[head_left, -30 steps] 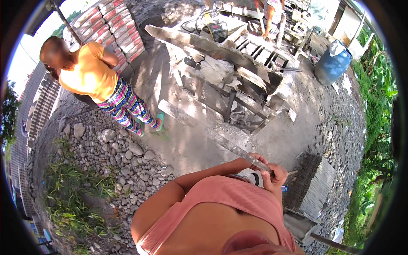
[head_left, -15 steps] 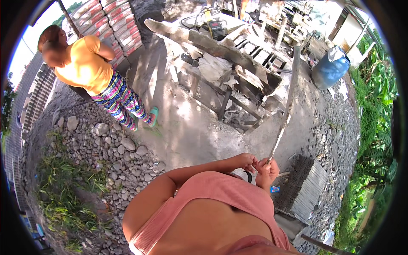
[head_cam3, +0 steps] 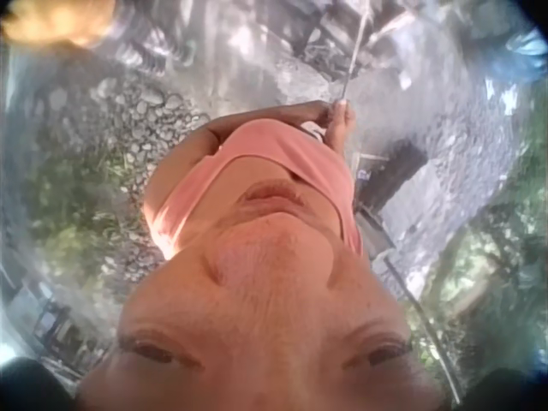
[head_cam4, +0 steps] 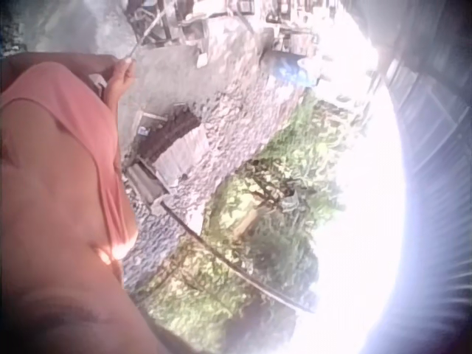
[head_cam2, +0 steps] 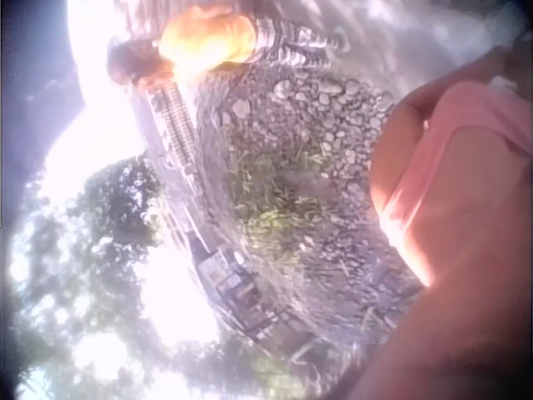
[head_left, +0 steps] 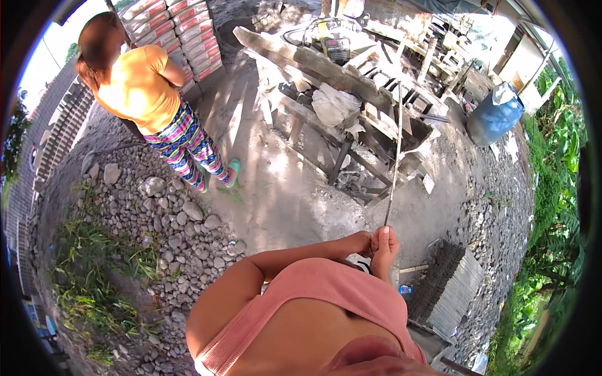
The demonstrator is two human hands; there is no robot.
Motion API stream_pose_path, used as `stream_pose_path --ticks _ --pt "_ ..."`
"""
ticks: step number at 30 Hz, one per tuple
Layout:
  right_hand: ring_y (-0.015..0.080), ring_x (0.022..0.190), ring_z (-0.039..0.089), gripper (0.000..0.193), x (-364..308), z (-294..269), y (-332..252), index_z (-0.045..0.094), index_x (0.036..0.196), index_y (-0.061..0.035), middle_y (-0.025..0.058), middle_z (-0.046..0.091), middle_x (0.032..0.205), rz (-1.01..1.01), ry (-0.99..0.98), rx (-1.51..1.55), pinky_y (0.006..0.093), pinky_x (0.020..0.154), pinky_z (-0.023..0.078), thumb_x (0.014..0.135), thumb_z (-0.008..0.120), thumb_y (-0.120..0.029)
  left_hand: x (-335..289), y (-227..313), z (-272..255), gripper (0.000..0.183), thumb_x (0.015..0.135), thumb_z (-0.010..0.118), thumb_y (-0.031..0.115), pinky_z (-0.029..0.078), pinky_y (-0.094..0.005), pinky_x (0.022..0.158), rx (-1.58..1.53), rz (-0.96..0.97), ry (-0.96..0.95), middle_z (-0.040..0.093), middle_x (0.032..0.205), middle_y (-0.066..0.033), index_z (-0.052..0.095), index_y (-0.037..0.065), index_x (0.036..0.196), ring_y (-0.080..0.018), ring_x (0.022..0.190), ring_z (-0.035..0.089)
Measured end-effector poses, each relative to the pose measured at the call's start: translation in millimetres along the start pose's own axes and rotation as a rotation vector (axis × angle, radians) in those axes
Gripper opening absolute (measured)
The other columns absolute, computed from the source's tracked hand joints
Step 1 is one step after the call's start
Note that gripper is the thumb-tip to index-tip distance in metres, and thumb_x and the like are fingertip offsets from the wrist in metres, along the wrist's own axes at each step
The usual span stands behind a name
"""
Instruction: Manufacturing hollow concrete blocks using metal molds, a rod for compaction, and a concrete mixer.
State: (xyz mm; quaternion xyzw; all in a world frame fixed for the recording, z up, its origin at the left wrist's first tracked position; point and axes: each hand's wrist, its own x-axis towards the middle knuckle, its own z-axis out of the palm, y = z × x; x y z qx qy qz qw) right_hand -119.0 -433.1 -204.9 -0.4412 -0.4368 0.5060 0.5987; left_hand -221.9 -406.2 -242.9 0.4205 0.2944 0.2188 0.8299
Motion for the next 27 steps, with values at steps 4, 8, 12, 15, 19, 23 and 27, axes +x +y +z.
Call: stream_pose_path --ticks 4,8,12,15,19,23,27 --pt "0.0026 0.048 0.027 0.041 -2.2 4.9 -3.9 0.048 0.068 -0.0078 -0.0067 0.035 0.055 -0.013 -0.047 -0.084 0.0215 0.043 0.019 0.096 0.043 -0.037 -0.1 -0.1 -4.0 0.018 0.088 0.047 0.02 0.032 -0.0223 0.055 -0.016 -0.085 0.077 0.048 0.066 0.0058 0.056 0.014 0.074 -0.0061 0.058 0.038" --pt "0.0027 0.049 0.028 0.041 -2.5 2.6 -1.9 0.05 0.07 -0.0073 -0.0064 0.036 0.056 0.015 -0.033 -0.101 0.0214 0.044 0.02 0.096 0.043 -0.037 7.9 -10.2 -7.2 0.017 0.09 0.05 0.022 0.04 -0.0219 0.063 0.011 -0.05 0.054 0.056 0.078 0.0052 0.06 0.012 0.081 -0.0065 0.068 0.049" --pt "0.0032 0.052 0.03 0.039 -3.0 -0.4 -5.6 0.05 0.072 -0.0063 -0.0058 0.039 0.06 0.063 -0.049 -0.081 0.0212 0.046 0.022 0.096 0.044 -0.036 -0.3 6.4 8.1 0.024 0.089 0.045 0.022 0.029 -0.0217 0.051 -0.039 -0.035 0.12 0.044 0.06 0.0075 0.047 0.019 0.065 -0.0051 0.051 0.033" --pt "0.0045 0.053 0.033 0.038 -10.7 -2.2 -1.7 0.049 0.073 -0.0057 -0.0042 0.043 0.063 -0.054 -0.021 -0.101 0.0218 0.047 0.025 0.096 0.045 -0.036 -0.1 7.6 8.1 0.018 0.088 0.047 0.024 0.032 -0.0222 0.053 -0.117 0.018 0.085 0.046 0.063 0.0068 0.051 0.017 0.072 -0.0054 0.054 0.036" --pt "0.0048 0.053 0.033 0.046 -13.9 -1.7 -11.0 0.042 0.073 -0.0052 -0.0029 0.035 0.061 -0.377 0.02 -0.128 0.0212 0.045 0.022 0.094 0.042 -0.046 2.2 6.4 12.1 0.018 0.085 0.053 0.031 0.038 -0.0226 0.063 -0.112 0.063 -0.093 0.053 0.077 0.0049 0.055 0.014 0.09 -0.0069 0.068 0.047" --pt "0.0054 0.051 0.032 0.049 -2.5 4.6 -32.2 0.04 0.071 -0.0051 -0.0019 0.034 0.06 -0.604 -0.084 -0.258 0.0211 0.043 0.025 0.094 0.04 -0.048 7.3 -1.4 6.9 0.028 0.082 0.056 0.032 0.039 -0.0246 0.073 -0.093 0.052 -0.105 0.055 0.086 0.0041 0.053 0.014 0.102 -0.0073 0.076 0.05" --pt "0.0043 0.048 0.029 0.047 12.6 17.2 -19.8 0.041 0.07 -0.0058 -0.0032 0.033 0.057 -0.189 -0.062 -0.064 0.0204 0.042 0.023 0.095 0.039 -0.046 -5.5 5.5 10.1 0.01 0.083 0.048 0.022 0.035 -0.0225 0.055 0.074 0.144 -0.093 0.045 0.065 0.0069 0.053 0.015 0.078 -0.0059 0.056 0.04"
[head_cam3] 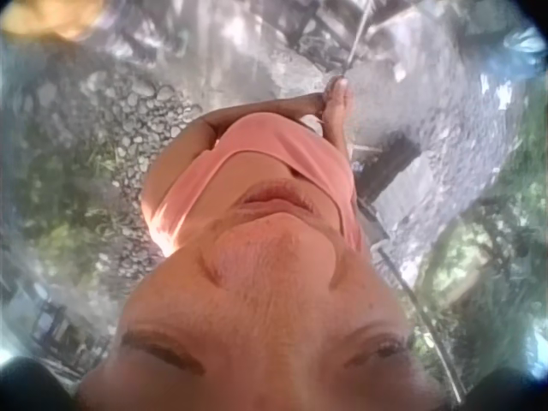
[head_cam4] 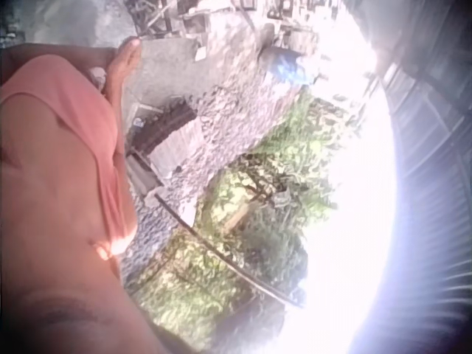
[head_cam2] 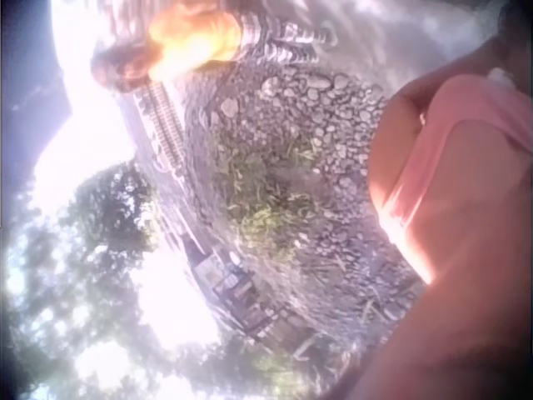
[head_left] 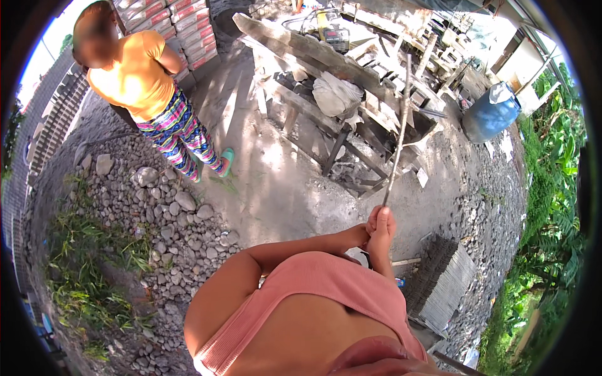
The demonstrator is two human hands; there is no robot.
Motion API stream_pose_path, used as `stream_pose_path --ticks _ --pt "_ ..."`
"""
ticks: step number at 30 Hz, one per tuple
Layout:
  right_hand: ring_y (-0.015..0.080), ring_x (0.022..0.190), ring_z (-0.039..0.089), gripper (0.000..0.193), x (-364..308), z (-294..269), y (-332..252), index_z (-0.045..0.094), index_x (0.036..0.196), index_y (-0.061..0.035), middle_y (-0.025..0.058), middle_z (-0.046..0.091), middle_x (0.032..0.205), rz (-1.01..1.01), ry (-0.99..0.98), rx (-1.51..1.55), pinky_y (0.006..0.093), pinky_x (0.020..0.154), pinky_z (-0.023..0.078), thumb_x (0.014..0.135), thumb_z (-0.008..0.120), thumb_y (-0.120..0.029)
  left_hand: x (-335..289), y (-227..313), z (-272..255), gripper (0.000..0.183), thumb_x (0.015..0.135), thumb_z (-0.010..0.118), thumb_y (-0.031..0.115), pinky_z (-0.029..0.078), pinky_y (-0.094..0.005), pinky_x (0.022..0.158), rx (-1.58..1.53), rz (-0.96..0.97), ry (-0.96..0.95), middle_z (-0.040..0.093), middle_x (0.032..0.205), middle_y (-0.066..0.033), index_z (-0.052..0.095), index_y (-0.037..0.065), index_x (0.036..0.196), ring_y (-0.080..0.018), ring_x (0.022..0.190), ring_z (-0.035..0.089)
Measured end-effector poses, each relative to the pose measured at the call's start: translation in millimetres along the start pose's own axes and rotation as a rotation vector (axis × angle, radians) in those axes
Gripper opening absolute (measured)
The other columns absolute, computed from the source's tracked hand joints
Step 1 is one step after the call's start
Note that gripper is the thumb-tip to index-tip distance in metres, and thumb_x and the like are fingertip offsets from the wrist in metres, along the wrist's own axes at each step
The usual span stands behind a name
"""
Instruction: Manufacturing hollow concrete blocks using metal molds, a rod for compaction, and a concrete mixer.
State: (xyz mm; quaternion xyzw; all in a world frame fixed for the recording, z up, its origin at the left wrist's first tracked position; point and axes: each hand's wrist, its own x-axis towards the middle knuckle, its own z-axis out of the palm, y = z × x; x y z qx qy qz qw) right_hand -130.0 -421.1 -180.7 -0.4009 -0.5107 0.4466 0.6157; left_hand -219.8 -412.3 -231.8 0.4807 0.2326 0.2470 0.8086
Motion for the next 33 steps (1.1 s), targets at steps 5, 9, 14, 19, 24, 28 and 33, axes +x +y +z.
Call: stream_pose_path --ticks 5,9,14,19,24,28,33 --pt "0.0034 0.047 0.026 0.045 1.0 0.4 -5.0 0.044 0.07 -0.0047 -0.0041 0.032 0.056 0.263 -0.072 0.236 0.021 0.041 0.02 0.096 0.042 -0.041 9.8 -16.4 -11.6 0.011 0.084 0.05 0.023 0.036 -0.0216 0.056 -0.176 -0.171 0.135 0.05 0.068 0.0062 0.055 0.016 0.077 -0.0055 0.059 0.044" --pt "0.0045 0.049 0.025 0.044 7.3 7.9 -27.2 0.044 0.073 -0.0036 -0.0042 0.031 0.057 0.063 -0.043 0.276 0.0221 0.043 0.019 0.095 0.043 -0.041 9.6 -17.5 -15.9 0.008 0.083 0.05 0.024 0.036 -0.0223 0.057 -0.231 -0.072 0.14 0.049 0.068 0.0051 0.053 0.017 0.082 -0.0056 0.057 0.042" --pt "0.0044 0.048 0.027 0.041 22.7 11.2 -7.3 0.046 0.074 -0.0055 -0.0044 0.033 0.057 0.037 -0.064 0.24 0.0213 0.043 0.02 0.095 0.043 -0.041 3.8 -6.4 -17.5 0.014 0.086 0.052 0.023 0.042 -0.0242 0.065 -0.171 -0.086 0.055 0.055 0.08 0.0026 0.055 0.012 0.093 -0.0073 0.069 0.052" --pt "0.0033 0.045 0.026 0.04 25.5 14.3 -5.1 0.044 0.068 -0.0083 -0.0052 0.031 0.055 0.432 -0.144 0.403 0.02 0.041 0.02 0.096 0.043 -0.036 6.0 -15.4 -13.8 0.01 0.084 0.049 0.024 0.038 -0.0227 0.057 -0.181 -0.1 0.174 0.052 0.072 0.0044 0.055 0.016 0.088 -0.0056 0.06 0.046" --pt "0.0045 0.048 0.028 0.04 15.1 14.8 -26.7 0.043 0.071 -0.0058 -0.003 0.033 0.058 0.248 -0.137 0.42 0.0208 0.042 0.021 0.096 0.044 -0.037 -3.5 19.1 16.3 0.011 0.085 0.048 0.026 0.035 -0.0217 0.056 -0.31 -0.007 0.392 0.049 0.069 0.0072 0.056 0.018 0.086 -0.0041 0.059 0.043" --pt "0.0057 0.05 0.029 0.042 18.2 17.3 -33.6 0.041 0.074 -0.0042 -0.0019 0.036 0.06 -0.146 -0.202 0.255 0.0217 0.044 0.022 0.095 0.043 -0.04 -5.7 9.4 -0.3 0.013 0.087 0.05 0.023 0.038 -0.0219 0.063 -0.078 -0.045 0.06 0.051 0.081 0.0041 0.054 0.013 0.095 -0.0054 0.072 0.047" --pt "0.0024 0.047 0.026 0.043 20.5 13.9 6.5 0.04 0.066 -0.0082 -0.0055 0.035 0.056 0.225 -0.094 0.204 0.0198 0.042 0.02 0.096 0.042 -0.039 3.6 -31.3 -20.8 0.016 0.087 0.055 0.017 0.042 -0.0234 0.068 0.264 0.091 -0.124 0.053 0.09 0.002 0.053 0.007 0.1 -0.0067 0.081 0.05"
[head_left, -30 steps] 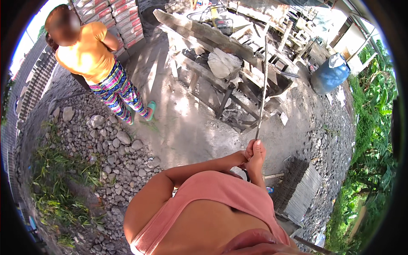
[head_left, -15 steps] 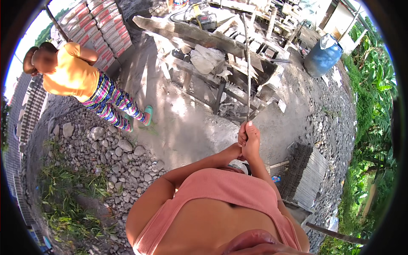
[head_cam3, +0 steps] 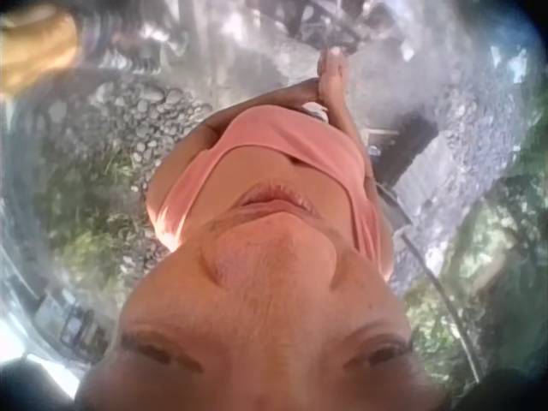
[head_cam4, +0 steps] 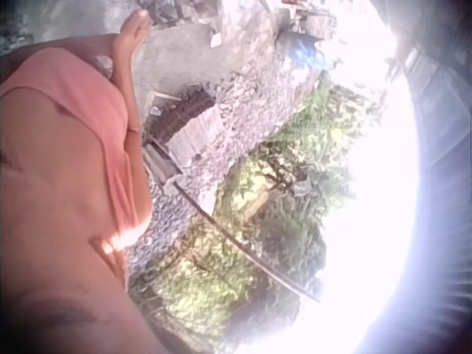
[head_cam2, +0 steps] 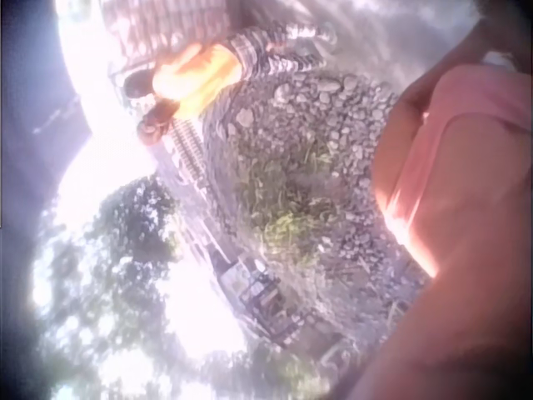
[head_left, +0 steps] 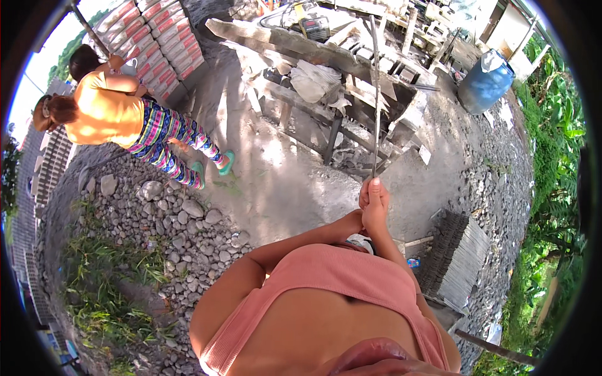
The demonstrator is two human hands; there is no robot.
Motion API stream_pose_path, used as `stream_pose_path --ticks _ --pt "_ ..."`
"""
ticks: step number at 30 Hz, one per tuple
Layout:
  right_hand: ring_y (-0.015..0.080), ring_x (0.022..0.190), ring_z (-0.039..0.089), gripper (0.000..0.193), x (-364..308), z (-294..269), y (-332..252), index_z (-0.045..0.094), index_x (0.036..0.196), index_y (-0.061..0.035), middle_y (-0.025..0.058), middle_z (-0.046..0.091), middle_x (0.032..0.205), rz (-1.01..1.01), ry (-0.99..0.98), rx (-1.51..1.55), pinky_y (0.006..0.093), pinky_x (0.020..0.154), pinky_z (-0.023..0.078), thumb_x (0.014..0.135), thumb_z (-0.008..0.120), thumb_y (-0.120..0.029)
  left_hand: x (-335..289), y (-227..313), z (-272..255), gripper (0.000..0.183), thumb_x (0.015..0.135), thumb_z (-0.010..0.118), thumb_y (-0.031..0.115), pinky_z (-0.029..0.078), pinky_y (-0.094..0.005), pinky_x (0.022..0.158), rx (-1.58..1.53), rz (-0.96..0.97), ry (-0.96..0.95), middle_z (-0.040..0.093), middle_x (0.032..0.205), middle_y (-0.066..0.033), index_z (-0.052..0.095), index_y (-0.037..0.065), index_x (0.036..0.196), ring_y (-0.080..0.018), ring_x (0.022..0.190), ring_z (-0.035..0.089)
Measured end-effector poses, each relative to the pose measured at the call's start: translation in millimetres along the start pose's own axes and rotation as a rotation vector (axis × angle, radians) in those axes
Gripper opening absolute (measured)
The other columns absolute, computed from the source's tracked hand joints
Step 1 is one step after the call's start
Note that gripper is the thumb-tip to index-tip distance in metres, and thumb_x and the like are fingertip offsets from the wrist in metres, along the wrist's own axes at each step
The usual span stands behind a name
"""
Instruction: Manufacturing hollow concrete blocks using metal molds, a rod for compaction, and a concrete mixer.
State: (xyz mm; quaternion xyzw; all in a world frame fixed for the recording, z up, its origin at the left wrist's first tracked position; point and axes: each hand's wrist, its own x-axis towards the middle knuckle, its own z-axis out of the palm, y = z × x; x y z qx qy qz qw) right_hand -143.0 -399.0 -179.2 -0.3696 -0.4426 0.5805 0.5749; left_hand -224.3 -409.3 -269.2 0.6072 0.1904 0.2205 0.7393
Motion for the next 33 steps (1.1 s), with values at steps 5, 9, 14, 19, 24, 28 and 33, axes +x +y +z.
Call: stream_pose_path --ticks 5,9,14,19,24,28,33 --pt "0.0043 0.047 0.033 0.041 -18.4 9.8 -10.6 0.044 0.069 -0.0055 -0.0041 0.039 0.057 -0.099 0.044 -0.092 0.0213 0.041 0.024 0.097 0.043 -0.035 4.4 -5.0 0.8 0.016 0.091 0.051 0.023 0.041 -0.0227 0.066 -0.411 -0.091 0.11 0.053 0.088 0.0025 0.054 0.008 0.094 -0.006 0.077 0.05" --pt "0.0064 0.05 0.038 0.039 -9.7 40.0 -49.6 0.048 0.073 -0.0017 -0.0003 0.043 0.058 -0.666 -0.125 -0.473 0.0251 0.044 0.029 0.097 0.043 -0.032 20.0 -100.4 -28.2 0.017 0.091 0.05 0.023 0.042 -0.0235 0.07 -0.547 0.14 0.179 0.054 0.091 0.0025 0.055 0.009 0.099 -0.0063 0.082 0.051" --pt "0.0048 0.048 0.033 0.043 24.8 44.3 -11.7 0.049 0.073 -0.0031 -0.0042 0.039 0.057 -0.017 -0.02 -0.35 0.0242 0.043 0.025 0.097 0.041 -0.039 -12.9 19.7 6.6 0.014 0.09 0.049 0.021 0.04 -0.0204 0.067 -0.41 0.0 0.194 0.054 0.084 0.0024 0.055 0.009 0.094 -0.0068 0.079 0.052" --pt "0.0021 0.048 0.027 0.045 3.9 74.7 -31.3 0.046 0.07 -0.0059 -0.0062 0.035 0.056 0.269 -0.092 -0.016 0.0201 0.042 0.02 0.096 0.04 -0.042 -17.9 3.6 -17.5 0.02 0.09 0.049 0.023 0.043 -0.0222 0.073 -0.152 0.049 0.492 0.058 0.091 0.0007 0.056 0.007 0.1 -0.009 0.082 0.055" --pt "0.0029 0.049 0.028 0.044 5.3 70.4 -46.5 0.043 0.071 -0.006 -0.0036 0.037 0.058 -0.403 -0.129 -0.209 0.0208 0.042 0.021 0.097 0.038 -0.04 -45.4 59.9 2.2 0.026 0.09 0.049 0.027 0.045 -0.0269 0.079 -0.333 -0.056 0.607 0.061 0.098 -0.0015 0.056 0.007 0.106 -0.0112 0.086 0.058" --pt "0.0044 0.049 0.03 0.046 36.1 61.7 -23.9 0.043 0.068 -0.0048 -0.0038 0.039 0.059 -0.245 -0.051 -0.298 0.0223 0.044 0.023 0.097 0.04 -0.041 -41.0 49.6 -1.9 0.026 0.09 0.049 0.027 0.046 -0.0276 0.079 -0.4 -0.01 0.609 0.061 0.095 -0.0014 0.055 0.007 0.105 -0.0107 0.085 0.059" --pt "0.0055 0.051 0.032 0.047 21.2 61.4 -22.0 0.047 0.066 -0.004 -0.0048 0.038 0.058 0.127 -0.009 -0.205 0.0235 0.046 0.026 0.096 0.043 -0.04 -46.9 47.6 -7.4 0.031 0.092 0.048 0.032 0.044 -0.028 0.075 -0.419 0.0 0.589 0.058 0.097 -0.0006 0.056 0.005 0.106 -0.0081 0.088 0.055"
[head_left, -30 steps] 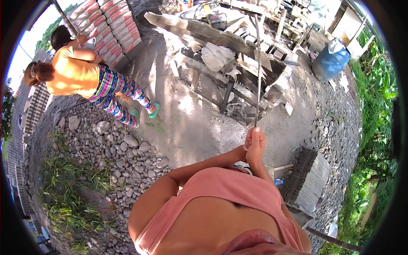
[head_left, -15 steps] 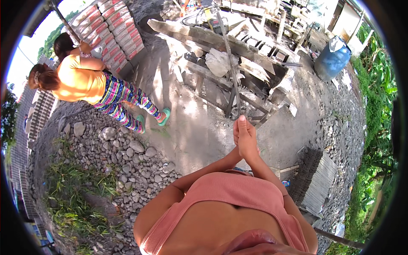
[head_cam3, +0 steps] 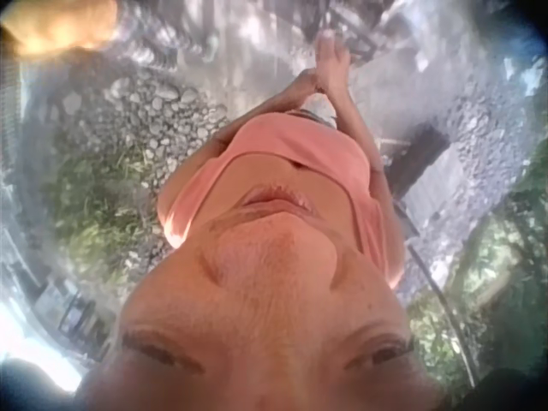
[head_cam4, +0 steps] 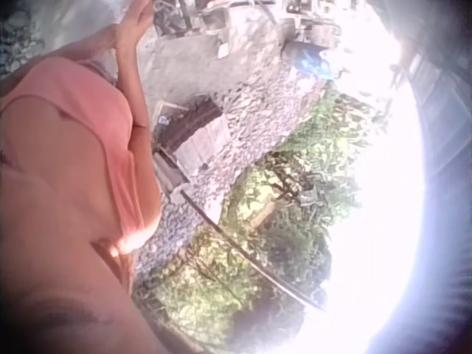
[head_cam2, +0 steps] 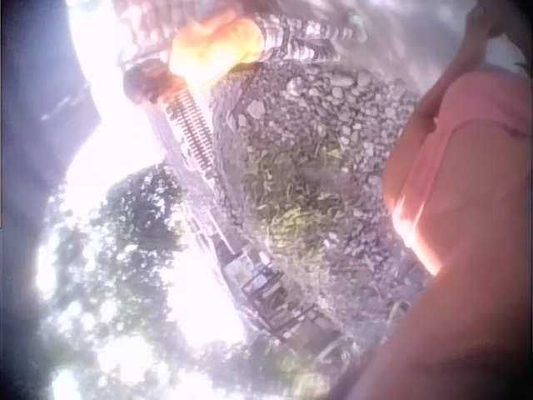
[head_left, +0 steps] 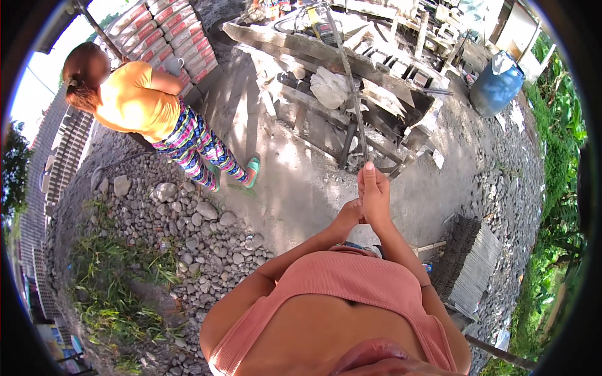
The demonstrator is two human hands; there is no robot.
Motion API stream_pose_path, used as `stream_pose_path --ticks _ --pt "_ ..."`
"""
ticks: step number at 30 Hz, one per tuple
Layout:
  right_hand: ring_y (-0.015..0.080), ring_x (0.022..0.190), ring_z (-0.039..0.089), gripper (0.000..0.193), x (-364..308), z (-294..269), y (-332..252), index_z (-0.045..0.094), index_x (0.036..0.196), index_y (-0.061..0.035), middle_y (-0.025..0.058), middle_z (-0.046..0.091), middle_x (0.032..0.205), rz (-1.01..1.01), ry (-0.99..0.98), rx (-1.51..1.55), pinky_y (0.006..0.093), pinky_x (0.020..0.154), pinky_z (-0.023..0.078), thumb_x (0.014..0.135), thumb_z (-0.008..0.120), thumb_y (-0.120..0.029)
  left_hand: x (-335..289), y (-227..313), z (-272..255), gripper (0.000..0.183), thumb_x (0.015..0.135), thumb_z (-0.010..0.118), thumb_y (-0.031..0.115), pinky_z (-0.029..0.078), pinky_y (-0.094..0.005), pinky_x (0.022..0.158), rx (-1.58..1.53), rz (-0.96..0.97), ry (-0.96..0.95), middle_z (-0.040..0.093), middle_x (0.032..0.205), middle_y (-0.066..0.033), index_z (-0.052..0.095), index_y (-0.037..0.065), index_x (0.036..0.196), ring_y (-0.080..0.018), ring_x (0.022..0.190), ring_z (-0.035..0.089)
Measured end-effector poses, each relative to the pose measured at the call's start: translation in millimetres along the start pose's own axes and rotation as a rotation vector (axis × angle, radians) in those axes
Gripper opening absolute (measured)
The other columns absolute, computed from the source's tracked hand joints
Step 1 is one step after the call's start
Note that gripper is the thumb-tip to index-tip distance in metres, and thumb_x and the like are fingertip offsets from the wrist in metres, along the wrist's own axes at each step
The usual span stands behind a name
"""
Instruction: Manufacturing hollow concrete blocks using metal molds, a rod for compaction, and a concrete mixer.
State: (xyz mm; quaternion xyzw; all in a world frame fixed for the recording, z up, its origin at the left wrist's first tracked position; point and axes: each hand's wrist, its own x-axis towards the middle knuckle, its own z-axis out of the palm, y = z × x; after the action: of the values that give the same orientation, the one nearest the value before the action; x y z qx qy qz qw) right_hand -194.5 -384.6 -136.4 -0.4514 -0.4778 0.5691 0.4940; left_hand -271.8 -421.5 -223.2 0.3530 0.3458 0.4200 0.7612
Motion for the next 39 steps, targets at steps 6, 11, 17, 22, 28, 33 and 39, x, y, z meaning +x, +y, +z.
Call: stream_pose_path --ticks 6,11,17,22,28,33,39 --pt "0.0049 0.044 0.03 0.047 -18.4 0.4 -17.0 0.048 0.071 -0.0034 -0.0045 0.037 0.054 -0.593 0.088 -0.118 0.0216 0.041 0.021 0.096 0.039 -0.042 2.2 1.8 3.4 0.02 0.088 0.049 0.019 0.046 -0.0269 0.078 -0.066 -0.065 0.057 0.061 0.092 -0.0017 0.057 0.006 0.1 -0.0092 0.084 0.059" --pt "0.0233 0.046 0.049 0.044 11.2 -5.4 -2.7 0.048 0.073 0.0007 0.0133 0.046 0.053 -0.578 0.178 -0.558 0.0364 0.045 0.035 0.098 0.036 -0.034 5.2 -5.2 13.7 0.026 0.089 0.05 0.025 0.046 -0.0278 0.077 -0.061 -0.046 -0.023 0.061 0.096 -0.0036 0.057 0.005 0.104 -0.0109 0.084 0.058" --pt "0.0204 0.046 0.042 0.048 -3.5 -2.6 1.9 0.047 0.074 0.0019 0.0133 0.044 0.053 -0.388 0.132 -0.493 0.0356 0.046 0.034 0.098 0.035 -0.037 -11.6 8.2 21.5 0.029 0.089 0.049 0.027 0.045 -0.028 0.081 -0.115 -0.05 -0.081 0.06 0.098 -0.0043 0.056 0.005 0.107 -0.0124 0.085 0.059" --pt "0.004 0.053 0.031 0.047 -19.9 -4.2 -14.7 0.043 0.072 -0.0049 -0.0037 0.038 0.06 -0.481 0.043 -0.209 0.0222 0.046 0.025 0.097 0.035 -0.044 1.3 -1.7 3.7 0.024 0.088 0.045 0.019 0.046 -0.0301 0.082 -0.14 -0.126 0.022 0.06 0.1 -0.0053 0.055 0.004 0.103 -0.0147 0.086 0.059" --pt "0.0065 0.051 0.03 0.055 -30.1 -19.8 -13.1 0.039 0.068 -0.0044 0.0006 0.036 0.058 -0.566 0.095 0.057 0.0234 0.044 0.023 0.094 0.034 -0.052 7.4 -2.7 -5.4 0.024 0.08 0.039 0.007 0.046 -0.0299 0.081 -0.146 -0.097 0.025 0.06 0.095 -0.0065 0.054 0.003 0.098 -0.0176 0.085 0.06" --pt "0.0115 0.052 0.031 0.052 -38.2 -18.2 -27.1 0.041 0.077 -0.0067 0.0036 0.035 0.064 -0.513 0.043 0.243 0.0257 0.046 0.025 0.089 0.037 -0.057 11.8 -2.4 1.3 0.021 0.079 0.041 0.007 0.047 -0.0297 0.079 -0.148 -0.086 -0.001 0.06 0.093 -0.006 0.055 0.004 0.095 -0.017 0.081 0.06" --pt "0.0109 0.049 0.029 0.053 -40.3 -22.4 -26.0 0.041 0.076 -0.0059 0.0032 0.034 0.061 -0.35 0.035 0.381 0.0254 0.044 0.024 0.089 0.038 -0.057 25.8 -24.1 14.9 0.015 0.078 0.045 0.009 0.047 -0.0287 0.072 -0.15 -0.167 -0.014 0.059 0.085 -0.0039 0.056 0.006 0.089 -0.0136 0.073 0.059"
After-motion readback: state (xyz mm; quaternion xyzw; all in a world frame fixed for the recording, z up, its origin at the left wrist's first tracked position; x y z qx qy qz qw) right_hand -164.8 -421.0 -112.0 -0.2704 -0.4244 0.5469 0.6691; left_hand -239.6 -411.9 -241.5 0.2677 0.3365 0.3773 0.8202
